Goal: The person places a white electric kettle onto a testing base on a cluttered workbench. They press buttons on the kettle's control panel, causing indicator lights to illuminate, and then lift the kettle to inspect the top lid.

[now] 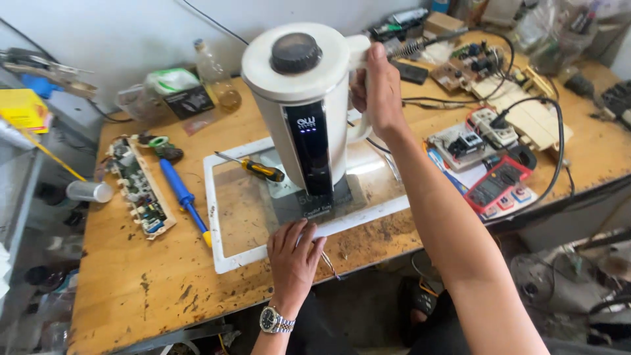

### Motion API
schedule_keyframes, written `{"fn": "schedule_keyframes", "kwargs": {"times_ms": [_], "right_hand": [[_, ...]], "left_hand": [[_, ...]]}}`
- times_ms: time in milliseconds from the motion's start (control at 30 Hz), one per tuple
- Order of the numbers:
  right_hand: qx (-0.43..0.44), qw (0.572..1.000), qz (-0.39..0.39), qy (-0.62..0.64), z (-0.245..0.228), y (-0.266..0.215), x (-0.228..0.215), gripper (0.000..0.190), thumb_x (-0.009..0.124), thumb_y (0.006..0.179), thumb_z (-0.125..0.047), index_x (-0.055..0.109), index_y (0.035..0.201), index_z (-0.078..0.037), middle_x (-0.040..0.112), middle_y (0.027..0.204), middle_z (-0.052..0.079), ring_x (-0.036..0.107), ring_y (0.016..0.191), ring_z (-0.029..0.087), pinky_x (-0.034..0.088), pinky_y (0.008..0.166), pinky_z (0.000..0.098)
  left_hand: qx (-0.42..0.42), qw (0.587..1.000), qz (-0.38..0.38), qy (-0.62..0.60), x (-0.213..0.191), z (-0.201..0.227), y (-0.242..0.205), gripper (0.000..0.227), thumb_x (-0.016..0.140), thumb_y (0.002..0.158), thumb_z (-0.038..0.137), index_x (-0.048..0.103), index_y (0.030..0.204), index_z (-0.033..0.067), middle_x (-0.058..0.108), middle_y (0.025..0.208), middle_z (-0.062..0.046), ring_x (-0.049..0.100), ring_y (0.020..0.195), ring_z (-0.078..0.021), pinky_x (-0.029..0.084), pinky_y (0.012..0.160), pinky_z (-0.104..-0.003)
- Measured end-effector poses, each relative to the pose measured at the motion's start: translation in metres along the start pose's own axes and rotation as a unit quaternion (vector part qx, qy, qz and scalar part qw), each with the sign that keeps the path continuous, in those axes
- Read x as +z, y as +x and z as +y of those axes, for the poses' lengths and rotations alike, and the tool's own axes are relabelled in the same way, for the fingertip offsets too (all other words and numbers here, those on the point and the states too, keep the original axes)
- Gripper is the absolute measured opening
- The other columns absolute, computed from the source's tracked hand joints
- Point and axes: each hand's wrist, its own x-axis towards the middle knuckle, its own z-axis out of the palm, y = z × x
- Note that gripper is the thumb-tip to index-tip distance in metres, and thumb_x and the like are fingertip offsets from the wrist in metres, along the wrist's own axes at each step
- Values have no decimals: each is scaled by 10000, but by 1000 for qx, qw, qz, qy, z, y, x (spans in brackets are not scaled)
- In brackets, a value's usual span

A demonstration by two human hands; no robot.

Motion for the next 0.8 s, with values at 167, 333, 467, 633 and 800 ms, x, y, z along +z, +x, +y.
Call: {"fn": "schedule_keyframes", "kwargs": {"times_ms": [167,333,467,633,800], "right_hand": [[21,997,12,-70,-5,-2,-4,622,321,985,-625,420,623,-129,423,558,38,430,493,131,358,477,270],[27,996,5,-84,-18,-9,-1,578,298,1002,-614,448,728,-128,457,625,32,437,561,127,369,528,276],[-6,986,-1,-169,-25,-18,2,675,208,1006,-639,511,712,-113,544,674,49,520,660,157,418,676,286],[17,990,60,-126,-12,-24,-1,604,287,1007,-584,630,862,-109,650,859,33,581,769,137,482,745,279],[-106,969,3,-222,0,-50,-10,626,245,1123,-465,269,1555,-13,453,1476,276,535,1258,314,471,1076,441]], "left_hand": [[-3,1000,15,0,0,0,0,249,699,950,319,710,1084,109,683,1174,-56,578,1126,-271,413,992,-449],[0,1000,24,0,2,-1,-2,266,697,954,334,710,1099,111,685,1171,-64,582,1117,-279,421,996,-451],[-4,1000,13,-7,0,0,-1,261,689,960,328,709,1091,103,679,1173,-61,573,1120,-276,416,1002,-453],[-15,1000,4,-18,-1,1,2,242,690,953,327,703,1065,113,675,1161,-53,579,1098,-270,418,984,-464],[-4,999,22,-25,1,-1,1,222,712,952,279,712,1076,94,681,1164,-75,588,1114,-290,440,971,-466]]}}
